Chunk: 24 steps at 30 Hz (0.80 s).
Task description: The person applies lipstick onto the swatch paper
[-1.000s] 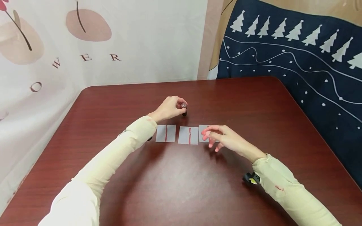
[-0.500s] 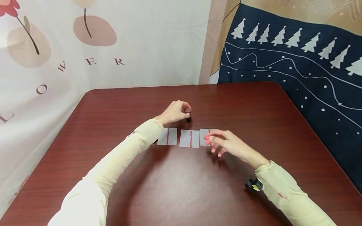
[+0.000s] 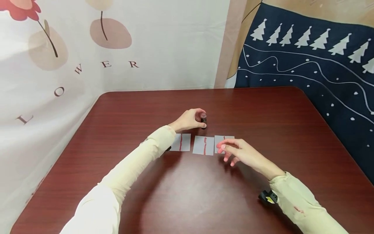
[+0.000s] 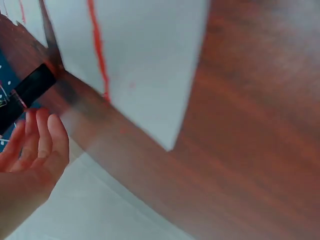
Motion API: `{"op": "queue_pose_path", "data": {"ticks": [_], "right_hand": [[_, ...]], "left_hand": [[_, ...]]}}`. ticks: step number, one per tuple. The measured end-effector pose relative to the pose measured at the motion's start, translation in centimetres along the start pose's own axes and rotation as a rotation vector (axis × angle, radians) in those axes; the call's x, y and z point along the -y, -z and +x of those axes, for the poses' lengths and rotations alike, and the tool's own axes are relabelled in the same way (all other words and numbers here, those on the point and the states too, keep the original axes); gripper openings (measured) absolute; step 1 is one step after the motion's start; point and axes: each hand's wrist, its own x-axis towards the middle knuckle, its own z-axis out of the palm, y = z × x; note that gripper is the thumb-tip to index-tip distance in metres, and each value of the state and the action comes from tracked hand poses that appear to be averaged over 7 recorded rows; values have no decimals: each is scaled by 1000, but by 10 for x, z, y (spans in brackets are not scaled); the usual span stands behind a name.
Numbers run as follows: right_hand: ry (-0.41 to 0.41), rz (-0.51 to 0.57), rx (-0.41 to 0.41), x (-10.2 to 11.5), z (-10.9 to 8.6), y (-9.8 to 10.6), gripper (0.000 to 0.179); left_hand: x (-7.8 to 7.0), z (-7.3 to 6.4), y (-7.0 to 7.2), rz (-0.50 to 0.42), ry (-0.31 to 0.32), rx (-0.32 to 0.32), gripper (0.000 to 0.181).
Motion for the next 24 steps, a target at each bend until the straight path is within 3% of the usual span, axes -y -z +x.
{"op": "queue_pose_path", "data": {"ticks": [4,9,12,16,20,24], "right_hand": [[2,-12,3,1,-1,2,41],[31,-16,-13,3,-6,5,40],[85,-121,-69,7,-9,10,39],[165,-420,-234,10,-11,22,43],[202,-704,-352,6,-9,34,65],[206,-827,-359,-5,-3,40,89]], "left_hand": [[5,-9,3,-117,43,-12,72],[7,-22,10,-195,77,-37,81],[9,-34,18,-148,77,-33,80],[17,-57,30,0,34,-32,78],[25,-93,40,100,12,-43,78],[30,-132,51,188,26,-63,82]]}}
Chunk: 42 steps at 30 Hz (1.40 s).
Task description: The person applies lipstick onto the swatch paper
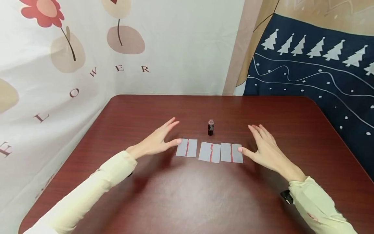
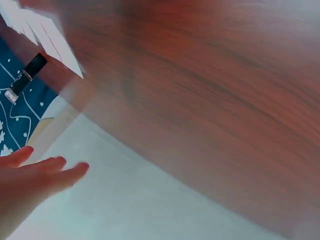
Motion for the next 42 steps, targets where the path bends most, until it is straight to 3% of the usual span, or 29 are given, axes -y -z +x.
{"op": "queue_pose_path", "data": {"ticks": [4,7,12,17,22,25,32,42], "right_hand": [[8,-37,16,-9,-3,-6,97],[15,-37,53,-11,-6,-8,97],[38,-32,168,-14,-10,-14,91],[105,-58,226,-11,-11,-23,78],[133,-88,230,-8,-12,-28,68],[141,-106,219,-7,-11,-29,68],[129,-110,230,-8,-10,-32,65],[135,-122,221,-8,-8,-29,62]], "left_hand": [[5,-25,7,99,2,-43,86],[9,-36,10,119,15,-67,86],[13,-43,0,144,-2,16,81],[10,-42,-21,212,-85,146,67],[-16,-34,-42,270,-249,260,60],[-31,-25,-54,293,-308,311,61],[-41,-15,-64,359,-270,346,64],[-37,-9,-64,364,-269,314,66]]}}
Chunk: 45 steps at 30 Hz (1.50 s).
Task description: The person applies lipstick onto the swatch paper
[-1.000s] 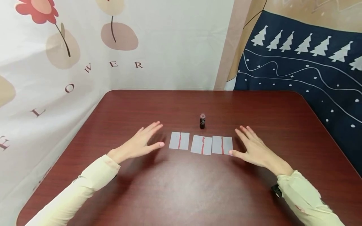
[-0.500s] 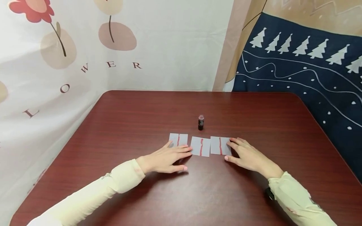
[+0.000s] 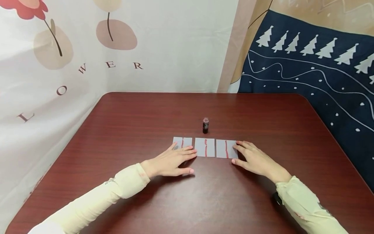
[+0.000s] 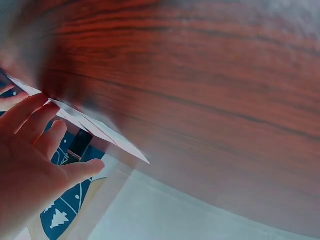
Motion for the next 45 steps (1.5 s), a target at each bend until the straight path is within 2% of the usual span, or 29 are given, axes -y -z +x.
{"op": "queue_pose_path", "data": {"ticks": [9,13,16,18,20,23,27,29,32,35,37,39,41,45], "right_hand": [[9,9,-44,-1,0,-2,63],[-27,110,-161,4,6,6,57],[-66,229,-228,9,30,17,56],[-99,308,-188,12,56,21,61],[-124,361,-109,14,83,20,67],[-145,372,-31,13,115,11,60],[-135,343,-60,10,132,0,38],[-127,339,-78,10,133,-1,31],[-77,275,-94,11,128,4,26],[30,123,-130,16,117,12,20],[121,10,-170,20,107,16,19],[213,-79,-206,25,99,19,20],[282,-131,-233,29,91,18,21],[347,-149,-253,34,80,15,22]], "left_hand": [[0,1,0,-13,2,1,68],[-2,-4,4,-77,3,-28,69],[-2,-10,12,-153,10,-87,66],[-1,-14,19,-199,22,-131,63],[0,-18,24,-226,36,-164,60],[2,-22,27,-246,52,-172,57],[6,-24,26,-245,50,-187,53],[9,-23,27,-240,45,-232,47],[13,-17,30,-234,63,-358,37],[14,-6,36,-215,90,-495,37],[11,3,41,-189,92,-549,46],[6,13,44,-150,63,-565,52],[1,23,47,-102,22,-549,53],[-9,34,49,-15,-12,-489,44]]}}
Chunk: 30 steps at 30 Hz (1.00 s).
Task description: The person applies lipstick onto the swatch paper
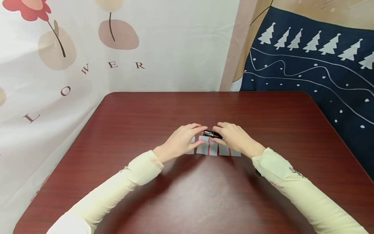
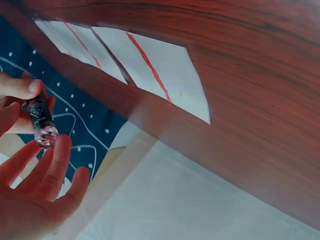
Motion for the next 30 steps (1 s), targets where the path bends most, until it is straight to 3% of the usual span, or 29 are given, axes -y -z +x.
{"op": "queue_pose_path", "data": {"ticks": [7,16,30], "right_hand": [[48,81,-39,9,-2,0,21],[46,165,-46,7,-1,8,19],[71,228,-52,8,2,10,20]], "left_hand": [[-1,4,-2,54,38,53,31],[0,5,2,106,-15,3,25],[1,2,8,138,-3,7,28]]}}
